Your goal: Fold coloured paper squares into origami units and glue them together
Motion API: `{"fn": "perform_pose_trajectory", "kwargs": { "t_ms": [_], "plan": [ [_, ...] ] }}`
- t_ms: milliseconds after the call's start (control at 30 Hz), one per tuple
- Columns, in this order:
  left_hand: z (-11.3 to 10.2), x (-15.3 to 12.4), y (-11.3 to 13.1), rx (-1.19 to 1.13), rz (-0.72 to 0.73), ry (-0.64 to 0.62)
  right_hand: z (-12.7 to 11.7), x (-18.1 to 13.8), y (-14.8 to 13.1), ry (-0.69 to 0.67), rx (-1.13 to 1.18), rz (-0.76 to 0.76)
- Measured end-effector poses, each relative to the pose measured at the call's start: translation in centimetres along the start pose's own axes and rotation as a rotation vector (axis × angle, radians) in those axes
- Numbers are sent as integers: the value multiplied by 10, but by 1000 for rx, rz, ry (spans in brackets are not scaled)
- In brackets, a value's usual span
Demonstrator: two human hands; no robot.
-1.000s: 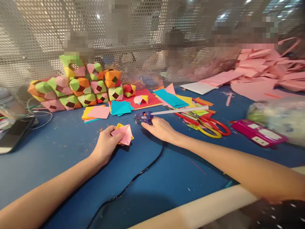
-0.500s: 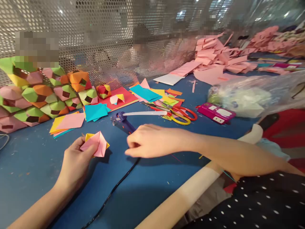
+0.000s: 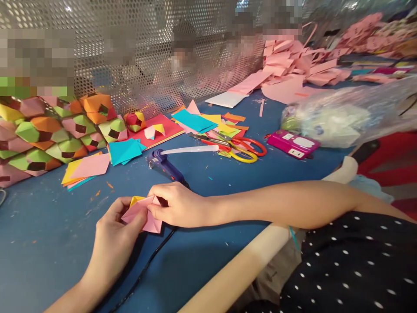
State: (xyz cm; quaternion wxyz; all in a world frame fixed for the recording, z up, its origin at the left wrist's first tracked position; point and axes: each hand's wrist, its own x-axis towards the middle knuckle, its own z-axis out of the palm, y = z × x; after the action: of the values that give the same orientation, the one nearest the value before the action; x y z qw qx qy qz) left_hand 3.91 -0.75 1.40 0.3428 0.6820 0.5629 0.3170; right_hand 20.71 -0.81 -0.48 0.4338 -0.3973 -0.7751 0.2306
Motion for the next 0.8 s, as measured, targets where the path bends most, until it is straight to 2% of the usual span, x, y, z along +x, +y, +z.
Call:
{"fn": "perform_pose_trajectory", "kwargs": {
  "t_ms": [233,500,800],
  "plan": [
    [4,0,3,-112,-80,-53,6,1,8,37,-25,20],
    [5,1,-5,-109,-21,-30,0,-3,0,17,91,112],
    [6,-1,-7,-237,-45,-70,4,-6,4,73,143,104]
  ]
}}
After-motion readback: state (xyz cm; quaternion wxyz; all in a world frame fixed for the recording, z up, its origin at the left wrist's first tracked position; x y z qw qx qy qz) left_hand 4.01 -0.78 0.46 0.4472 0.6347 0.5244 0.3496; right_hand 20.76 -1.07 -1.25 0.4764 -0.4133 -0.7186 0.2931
